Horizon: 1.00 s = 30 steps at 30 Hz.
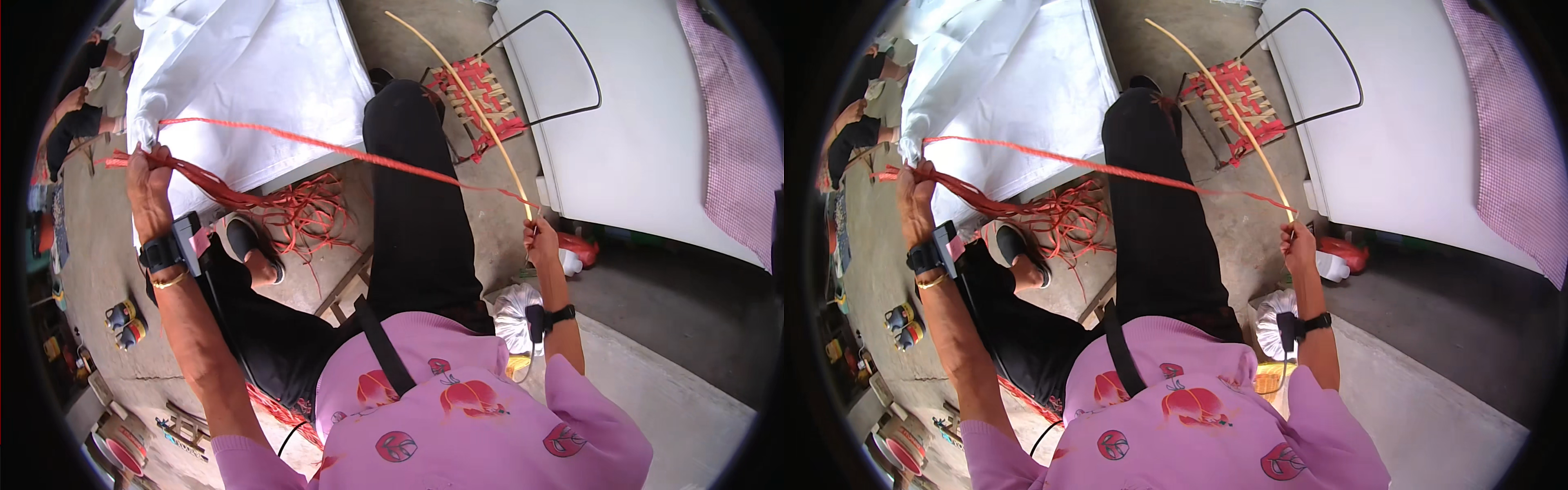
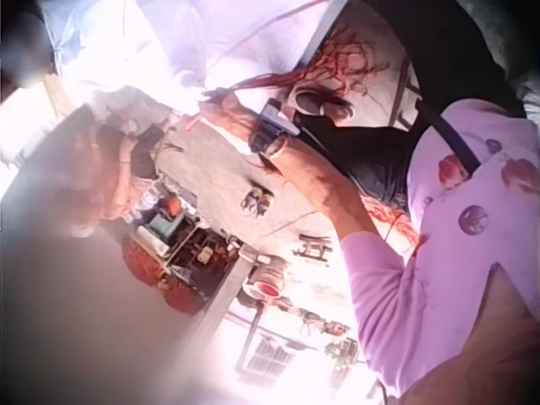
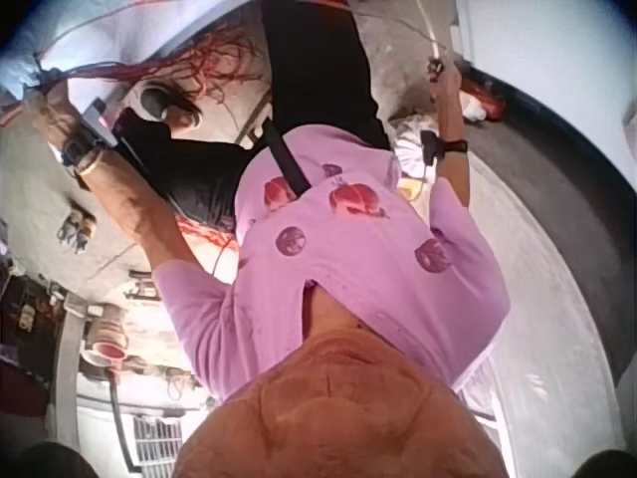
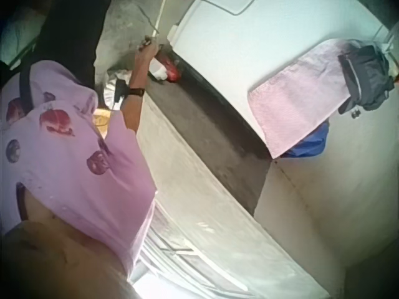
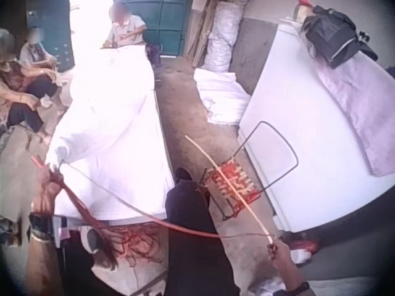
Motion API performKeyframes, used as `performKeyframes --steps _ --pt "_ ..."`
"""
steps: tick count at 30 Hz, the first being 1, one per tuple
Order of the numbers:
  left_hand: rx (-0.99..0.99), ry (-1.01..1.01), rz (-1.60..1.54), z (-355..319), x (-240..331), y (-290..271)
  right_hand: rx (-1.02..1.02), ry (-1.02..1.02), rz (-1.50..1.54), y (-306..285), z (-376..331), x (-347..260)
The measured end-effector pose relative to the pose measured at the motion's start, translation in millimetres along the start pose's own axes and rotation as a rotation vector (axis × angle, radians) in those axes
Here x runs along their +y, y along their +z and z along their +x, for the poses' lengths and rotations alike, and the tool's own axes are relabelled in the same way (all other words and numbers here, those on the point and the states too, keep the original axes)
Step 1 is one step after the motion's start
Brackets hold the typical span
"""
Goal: Tying red plastic strips to a white fabric bag using a needle tool.
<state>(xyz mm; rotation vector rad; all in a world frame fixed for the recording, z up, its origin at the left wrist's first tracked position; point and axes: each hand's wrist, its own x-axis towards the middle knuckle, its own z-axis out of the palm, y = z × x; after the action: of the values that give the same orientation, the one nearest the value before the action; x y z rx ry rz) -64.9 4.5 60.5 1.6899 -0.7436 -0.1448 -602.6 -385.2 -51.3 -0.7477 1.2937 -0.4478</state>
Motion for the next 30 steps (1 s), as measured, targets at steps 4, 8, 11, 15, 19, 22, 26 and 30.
performKeyframes --steps 4,8,11,15,19,22,26,30 --pt "0.102 -0.125 -0.181 9.4 -15.6 -9.6 0.483 -0.483 -0.764 -36.6 65.8 -4.5" --pt "0.569 -0.631 -0.689 32.5 2.2 8.9 0.422 -0.61 -1.387 -7.2 73.6 -0.4" --pt "0.623 -0.726 -0.711 35.9 -7.2 19.1 0.355 -0.784 -1.58 -19.1 82.9 -3.0" --pt "0.544 -0.65 -0.824 23.5 5.5 18.3 0.089 -0.898 -1.264 -7.9 8.1 -80.7" --pt "0.489 -0.564 -0.828 24.3 23.7 25.2 -0.139 -0.771 -1.103 -6.8 -90.6 -197.4" --pt "0.486 -0.537 -0.861 26.9 24.0 26.8 -0.152 -0.726 -1.167 -10.3 -133.4 -267.1" --pt "0.456 -0.526 -0.872 31.3 30.3 29.2 -0.127 -0.749 -1.234 -21.0 -152.3 -310.4" --pt "0.528 -0.553 -0.868 29.8 22.6 29.1 -0.11 -0.799 -1.288 -20.2 -163.0 -325.1"
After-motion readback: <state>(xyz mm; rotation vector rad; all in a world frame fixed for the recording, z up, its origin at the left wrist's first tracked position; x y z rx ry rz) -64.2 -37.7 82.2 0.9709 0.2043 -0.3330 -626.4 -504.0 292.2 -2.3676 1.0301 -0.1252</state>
